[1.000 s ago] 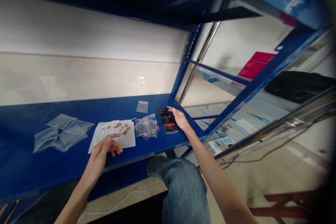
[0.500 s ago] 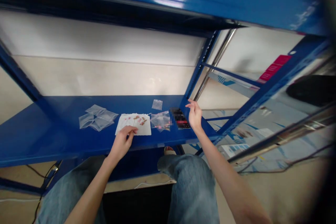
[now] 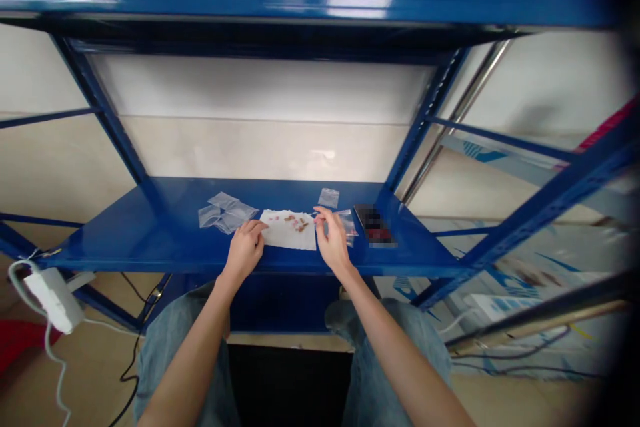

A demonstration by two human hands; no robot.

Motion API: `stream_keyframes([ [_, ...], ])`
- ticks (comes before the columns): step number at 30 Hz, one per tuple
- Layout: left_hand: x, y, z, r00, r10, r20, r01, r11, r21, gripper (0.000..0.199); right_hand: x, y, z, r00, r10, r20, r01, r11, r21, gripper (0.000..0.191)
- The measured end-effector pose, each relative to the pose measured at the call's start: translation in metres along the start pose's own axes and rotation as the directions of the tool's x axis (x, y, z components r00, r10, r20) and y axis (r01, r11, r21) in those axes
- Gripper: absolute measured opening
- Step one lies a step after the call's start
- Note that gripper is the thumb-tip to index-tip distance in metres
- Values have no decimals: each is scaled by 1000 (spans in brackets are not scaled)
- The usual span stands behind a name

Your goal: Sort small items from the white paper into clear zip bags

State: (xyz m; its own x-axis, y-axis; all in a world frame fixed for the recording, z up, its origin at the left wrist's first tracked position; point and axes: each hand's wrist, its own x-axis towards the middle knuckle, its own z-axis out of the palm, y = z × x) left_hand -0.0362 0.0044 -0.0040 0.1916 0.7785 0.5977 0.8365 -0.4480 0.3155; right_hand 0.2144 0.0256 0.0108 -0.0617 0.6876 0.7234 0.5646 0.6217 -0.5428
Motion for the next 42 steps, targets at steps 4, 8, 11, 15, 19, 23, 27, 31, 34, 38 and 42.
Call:
stream_keyframes([
  [4,22,-19,-7,997,-57,-46,64,985,159,29,-3,7,-6,999,20,34,-19,999,-41,35],
  [8,42,-37,-4,988,-144,-48,152,935,320,29,-2,10,-3,999,29,22,-28,999,-42,38],
  [11,45,-46,0,981,-194,-27,188,897,400,29,-3,8,2,999,13,50,-11,999,-44,42],
  [15,42,-53,0,970,-240,-27,228,876,425,22,-3,4,3,997,1,82,3,999,-47,42],
  [19,40,-49,-6,963,-225,-151,266,896,357,21,-7,-4,1,999,-20,29,21,999,-27,36],
  [23,35,-23,-7,956,-112,-270,185,947,264,17,-19,-20,10,990,-143,10,143,989,-39,33],
  [27,20,14,0,969,45,-243,-2,985,171,13,-29,-33,25,942,-308,133,323,940,-109,40],
  [31,6,41,11,967,111,-231,-103,994,47,10,-28,-34,32,933,-314,178,343,924,-169,35],
  [34,2,49,15,959,107,-262,-110,994,3,11,-26,-31,32,951,-263,162,293,934,-203,28],
  [38,2,52,7,960,125,-251,-143,988,-52,7,-23,-27,27,977,-198,82,207,969,-134,21],
  [42,6,48,-5,965,251,-78,-259,960,-108,51,-19,-27,18,994,-108,26,104,986,130,27],
])
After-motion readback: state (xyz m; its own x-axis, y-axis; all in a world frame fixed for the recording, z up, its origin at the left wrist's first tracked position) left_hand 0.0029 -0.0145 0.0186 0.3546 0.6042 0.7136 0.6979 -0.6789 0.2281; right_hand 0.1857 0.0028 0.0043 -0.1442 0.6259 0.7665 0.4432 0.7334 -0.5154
